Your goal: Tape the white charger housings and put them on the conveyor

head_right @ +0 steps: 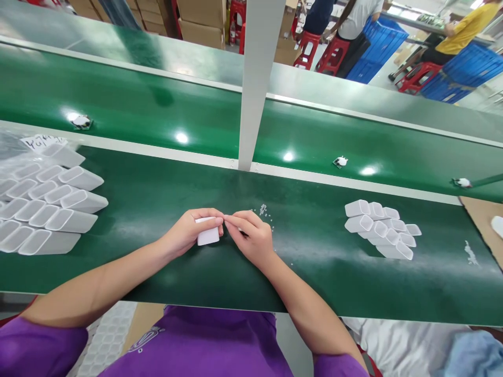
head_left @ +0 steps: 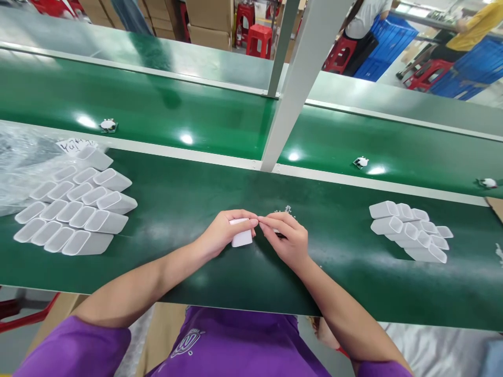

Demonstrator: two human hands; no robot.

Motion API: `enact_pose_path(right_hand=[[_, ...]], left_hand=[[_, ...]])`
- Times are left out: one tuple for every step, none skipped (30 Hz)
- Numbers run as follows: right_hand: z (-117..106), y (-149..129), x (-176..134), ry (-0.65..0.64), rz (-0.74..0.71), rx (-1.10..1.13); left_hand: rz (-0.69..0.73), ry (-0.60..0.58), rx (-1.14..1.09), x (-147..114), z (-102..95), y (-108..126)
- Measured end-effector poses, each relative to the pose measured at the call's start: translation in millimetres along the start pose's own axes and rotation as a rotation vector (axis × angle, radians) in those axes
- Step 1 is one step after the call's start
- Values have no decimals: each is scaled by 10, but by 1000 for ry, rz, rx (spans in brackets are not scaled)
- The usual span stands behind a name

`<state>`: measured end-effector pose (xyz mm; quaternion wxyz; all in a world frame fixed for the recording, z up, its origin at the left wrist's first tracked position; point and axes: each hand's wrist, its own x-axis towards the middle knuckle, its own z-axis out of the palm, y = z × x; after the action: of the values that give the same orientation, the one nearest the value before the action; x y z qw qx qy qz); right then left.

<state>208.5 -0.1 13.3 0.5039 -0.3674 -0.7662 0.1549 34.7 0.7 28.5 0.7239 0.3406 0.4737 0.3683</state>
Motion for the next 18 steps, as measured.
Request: enact_pose_path(right_hand=[[1,-9,-2,-8,35,40],[1,-17,-3,-19,69,73],[0,-24,-4,-28,97,101],[-1,-30,-4,-36,119,122],[-4,-34,-3,-42,136,143],[-7,-38,0,-47,153,166],[-10,-40,4,-49,174,191],[-13,-42,9,-51,197,217],[-16,-43,14,-53,221,242],[-19,-44,20,-55,239,260],[-21,-44,24,-57,248,271],[-23,-43,28,-57,247,273],[-24,-41,30,-56,233,265],[-24,-39,32,-51,211,243],[-23,-36,33,-42,180,212],[-22,-32,33,-32,143,176],[-20,-27,33,-21,103,141],[-19,-21,32,-10,62,110]], left_hand=[[4,-1,-2,1,0,-6],[7,-3,-5,2,0,-10],[9,-6,-7,2,0,-11],[12,-11,-9,2,0,-12],[13,-18,-11,2,0,-11],[14,-27,-14,1,-1,-11],[12,-37,-18,1,-4,-11],[10,-51,-24,2,-7,-13],[8,-66,-30,4,-10,-15],[6,-81,-36,5,-13,-17],[3,-92,-40,7,-16,-19],[0,-101,-41,9,-18,-19],[-3,-104,-41,10,-18,-18],[-9,-101,-43,10,-16,-15],[-17,-96,-45,10,-14,-10],[-25,-91,-49,8,-11,-4],[-31,-87,-53,6,-8,2],[-37,-84,-57,4,-6,8]])
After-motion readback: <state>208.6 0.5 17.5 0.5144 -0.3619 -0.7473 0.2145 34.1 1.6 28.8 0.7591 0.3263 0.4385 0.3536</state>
